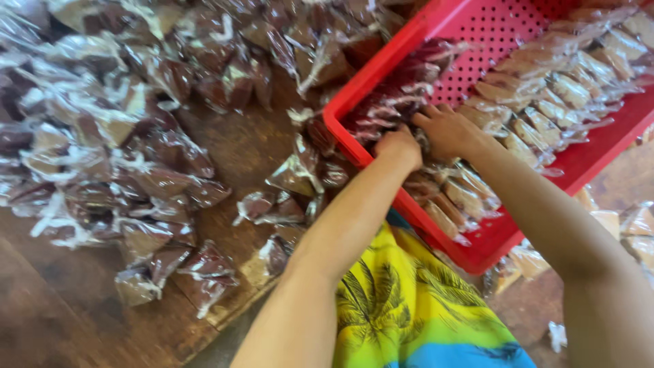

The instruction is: The person sorts packaged bread by hand, picking up triangular and rectangular plastic-wrapped slices from a table and placing them into a red plastic crate.

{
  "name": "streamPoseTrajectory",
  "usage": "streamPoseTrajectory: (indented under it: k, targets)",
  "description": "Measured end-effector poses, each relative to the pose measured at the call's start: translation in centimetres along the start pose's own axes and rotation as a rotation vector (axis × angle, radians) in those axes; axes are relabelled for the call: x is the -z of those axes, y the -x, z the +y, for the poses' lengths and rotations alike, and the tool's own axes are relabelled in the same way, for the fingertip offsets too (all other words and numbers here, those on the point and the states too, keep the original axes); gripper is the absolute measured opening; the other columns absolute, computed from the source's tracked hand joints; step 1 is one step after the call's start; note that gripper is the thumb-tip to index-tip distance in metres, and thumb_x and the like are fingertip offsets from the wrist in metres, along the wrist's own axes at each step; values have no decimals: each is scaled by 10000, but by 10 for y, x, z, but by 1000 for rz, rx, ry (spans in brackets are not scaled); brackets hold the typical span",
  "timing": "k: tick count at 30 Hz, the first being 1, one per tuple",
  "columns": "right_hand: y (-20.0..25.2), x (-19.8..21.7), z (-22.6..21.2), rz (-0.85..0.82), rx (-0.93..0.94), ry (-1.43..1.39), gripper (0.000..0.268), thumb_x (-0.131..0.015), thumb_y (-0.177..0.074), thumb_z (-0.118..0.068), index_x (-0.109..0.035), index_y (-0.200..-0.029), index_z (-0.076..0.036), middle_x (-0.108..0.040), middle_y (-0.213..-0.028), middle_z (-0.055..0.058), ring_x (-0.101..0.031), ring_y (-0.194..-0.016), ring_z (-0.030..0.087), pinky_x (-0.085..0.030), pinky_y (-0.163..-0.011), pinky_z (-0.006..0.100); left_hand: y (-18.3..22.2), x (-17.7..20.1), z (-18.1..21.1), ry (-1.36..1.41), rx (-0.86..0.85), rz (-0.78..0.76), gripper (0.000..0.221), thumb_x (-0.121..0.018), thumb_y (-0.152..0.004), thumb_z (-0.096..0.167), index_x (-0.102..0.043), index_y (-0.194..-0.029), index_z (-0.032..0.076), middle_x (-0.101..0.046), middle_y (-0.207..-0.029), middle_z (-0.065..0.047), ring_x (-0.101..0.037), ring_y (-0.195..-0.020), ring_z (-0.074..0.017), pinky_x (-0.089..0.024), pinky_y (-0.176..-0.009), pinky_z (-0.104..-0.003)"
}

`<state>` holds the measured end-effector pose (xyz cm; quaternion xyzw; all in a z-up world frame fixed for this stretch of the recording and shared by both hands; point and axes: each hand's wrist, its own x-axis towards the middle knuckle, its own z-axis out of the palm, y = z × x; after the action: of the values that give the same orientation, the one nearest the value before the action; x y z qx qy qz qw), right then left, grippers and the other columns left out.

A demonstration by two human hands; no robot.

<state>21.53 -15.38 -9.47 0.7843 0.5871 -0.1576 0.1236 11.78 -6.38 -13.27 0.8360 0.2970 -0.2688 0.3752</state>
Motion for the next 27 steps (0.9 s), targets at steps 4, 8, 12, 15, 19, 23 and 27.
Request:
streamPoseTrajectory:
  k: [4, 8, 12, 15, 19, 23, 27]
  targets:
    - [13, 23, 1, -3, -108, -20, 890, -877, -621, -349, -509, -1418, -202, -514, -1422, 152, -500, -1301, 427, -443, -1025, 545, 38, 12, -4, -164, -328, 212, 620, -715, -857, 249, -511, -1362, -47, -724, -1211, -207, -721, -1108, -323, -600, -919, -435]
    - [33, 84, 4, -76, -71, -142, 612, -760, -808, -370, -608, -1388, -246, -722, -1285, 56, -716, -1081, 264, -446, -1101, 494, 117, 50, -29, 28, -783, 484, 439, -699, -791, 254, -634, -1178, 59, -736, -1027, -199, -735, -828, -389, -591, -742, -509]
    - [16, 160, -12, 102, -97, -322, 480, -738, -842, -379, -697, -1280, -188, -761, -1074, 99, -752, -913, 268, -582, -835, 443, 126, 121, -87, 303, -703, 734, 406, -695, -768, 151, -655, -1166, 81, -727, -1090, -160, -699, -996, -359, -555, -845, -505]
    - [-40, 181, -36, 279, 103, -347, 420, -724, -915, -401, -710, -1242, -138, -735, -1121, 126, -732, -974, 285, -573, -860, 421, 86, 163, -145, 308, -540, 960, 364, -693, -804, 82, -677, -1167, 86, -710, -1177, -143, -669, -1077, -346, -535, -944, -463]
    - [-155, 159, -70, 209, 417, -218, 452, -737, -886, -368, -702, -1245, -96, -701, -1145, 146, -663, -1086, 364, -541, -920, 474, 22, 196, -219, 58, -312, 1073, 381, -770, -817, 133, -685, -1187, 94, -599, -1387, -167, -570, -1247, -388, -498, -1015, -468]
    - [-253, 138, -94, 25, 372, -72, 446, -750, -841, -359, -694, -1202, -103, -692, -1088, 171, -653, -1032, 399, -524, -864, 517, 3, 169, -275, -191, -185, 1094, 561, -860, -647, 278, -704, -1178, 185, -564, -1419, -212, -485, -1344, -467, -439, -995, -615]
    - [-301, 126, -111, -14, 322, -133, 410, -754, -850, -364, -699, -1194, -147, -687, -990, 165, -643, -985, 405, -502, -860, 527, 23, 113, -308, 110, -281, 1082, 665, -842, -823, 246, -584, -1426, 133, -542, -1472, -184, -493, -1372, -415, -490, -1051, -452]
